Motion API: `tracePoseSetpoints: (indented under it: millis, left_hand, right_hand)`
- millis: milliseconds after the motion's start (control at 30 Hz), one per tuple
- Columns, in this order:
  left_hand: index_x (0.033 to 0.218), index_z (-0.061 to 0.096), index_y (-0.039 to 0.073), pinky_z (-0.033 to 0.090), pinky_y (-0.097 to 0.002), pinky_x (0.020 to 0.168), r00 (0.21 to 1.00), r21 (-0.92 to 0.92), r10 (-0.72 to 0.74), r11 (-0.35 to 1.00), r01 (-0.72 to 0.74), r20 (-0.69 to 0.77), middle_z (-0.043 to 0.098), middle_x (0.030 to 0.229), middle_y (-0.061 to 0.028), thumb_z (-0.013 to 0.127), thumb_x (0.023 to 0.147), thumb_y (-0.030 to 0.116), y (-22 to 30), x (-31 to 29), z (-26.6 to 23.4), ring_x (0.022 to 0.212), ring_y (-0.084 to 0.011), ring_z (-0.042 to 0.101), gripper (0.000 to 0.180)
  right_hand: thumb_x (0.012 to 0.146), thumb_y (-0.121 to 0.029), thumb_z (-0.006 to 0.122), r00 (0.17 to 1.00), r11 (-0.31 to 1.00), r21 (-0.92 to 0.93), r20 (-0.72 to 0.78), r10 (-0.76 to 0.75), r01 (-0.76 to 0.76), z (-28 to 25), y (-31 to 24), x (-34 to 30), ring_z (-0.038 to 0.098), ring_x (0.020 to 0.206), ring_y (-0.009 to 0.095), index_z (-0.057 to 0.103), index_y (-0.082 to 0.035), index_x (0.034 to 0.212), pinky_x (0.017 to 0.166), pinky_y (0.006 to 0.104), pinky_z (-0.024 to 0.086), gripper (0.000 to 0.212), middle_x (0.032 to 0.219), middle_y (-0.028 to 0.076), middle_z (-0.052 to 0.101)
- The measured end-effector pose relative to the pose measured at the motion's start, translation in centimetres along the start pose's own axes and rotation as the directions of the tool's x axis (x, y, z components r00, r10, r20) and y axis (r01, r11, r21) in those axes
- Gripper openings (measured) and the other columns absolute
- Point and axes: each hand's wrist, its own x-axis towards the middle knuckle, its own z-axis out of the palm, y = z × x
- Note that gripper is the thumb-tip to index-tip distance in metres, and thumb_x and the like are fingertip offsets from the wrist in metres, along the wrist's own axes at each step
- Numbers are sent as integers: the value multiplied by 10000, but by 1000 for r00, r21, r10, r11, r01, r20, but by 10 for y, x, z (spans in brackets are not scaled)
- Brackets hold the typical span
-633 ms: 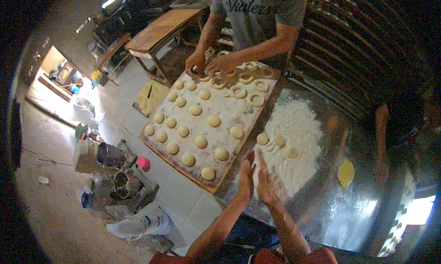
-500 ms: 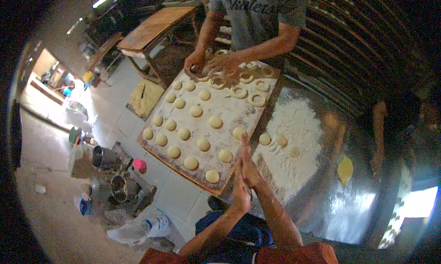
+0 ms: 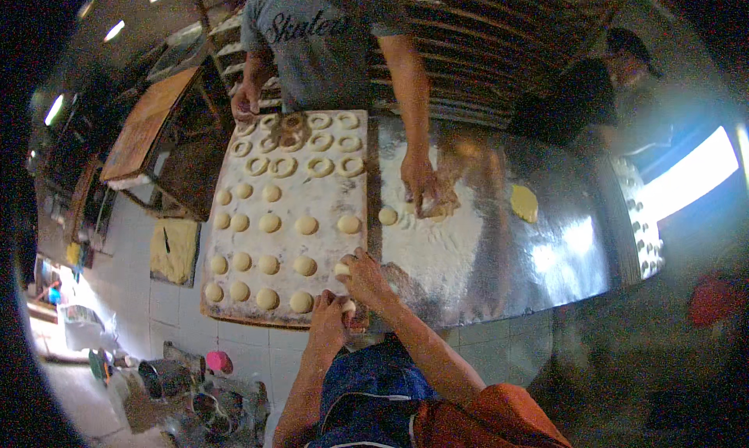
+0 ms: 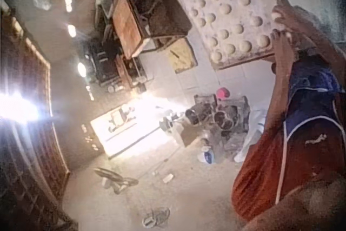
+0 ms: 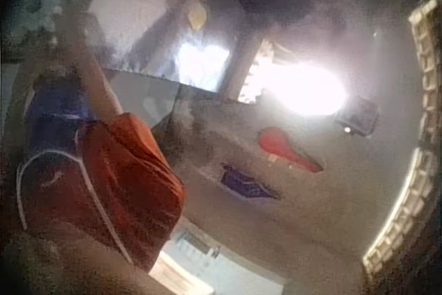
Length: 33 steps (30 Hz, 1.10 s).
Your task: The person shapes dough into small balls and places them on a wooden board. They also form some dough into ring shapes and place them on the board. The person works alongside another individual who is also shaping dough.
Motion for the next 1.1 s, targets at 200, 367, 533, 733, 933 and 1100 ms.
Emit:
tracePoseSetpoints:
  millis: [200,367,533,733,933,1100]
  left_hand:
    - [1040,607,20,439,-550,980,956,-279,-117,940,194,269,590,1182,-226,705,863,61,18,30,-16,1194,-432,533,206]
    - [1131,665,51,459,-513,1019,999,82,-28,996,26,25,621,1232,-196,775,844,132,46,47,2,1231,-418,552,317]
    - [1086,665,65,479,-506,987,963,85,-230,972,220,139,615,1210,-209,796,804,75,24,10,0,1190,-422,563,310]
    - [1113,672,54,520,-482,886,996,-14,33,999,-34,-80,639,1154,-155,785,859,138,115,66,-2,1049,-388,623,291]
    - [1257,653,-29,589,-372,873,976,-748,-62,633,200,209,717,1142,-175,762,951,253,178,132,80,1056,-241,700,430]
    - [1208,658,-32,578,-325,858,971,-804,-131,545,239,200,720,1083,-125,689,998,147,182,122,106,1015,-184,695,278]
  right_hand:
    - [826,-270,838,987,767,634,-33,156,-100,-27,73,-32,724,876,251,722,-62,1072,820,395,571,342,957,131,749]
    - [791,-175,785,861,940,64,-385,332,-334,-59,202,-63,703,811,314,733,-79,1028,791,436,550,261,854,124,721]
    - [741,-154,788,905,980,-3,-386,182,-199,-86,201,-64,661,789,325,707,-76,941,802,463,500,229,793,111,679]
    - [799,-78,837,856,454,869,-71,512,-199,-102,215,-85,672,804,113,659,-3,926,704,270,538,231,910,68,732]
    - [838,-51,818,898,445,871,-9,439,-209,-139,186,-104,696,874,133,644,28,1140,784,290,573,356,967,78,738]
    - [817,-8,798,868,498,850,-106,484,-174,-147,169,-115,666,823,130,484,-65,1341,730,292,548,614,911,77,706]
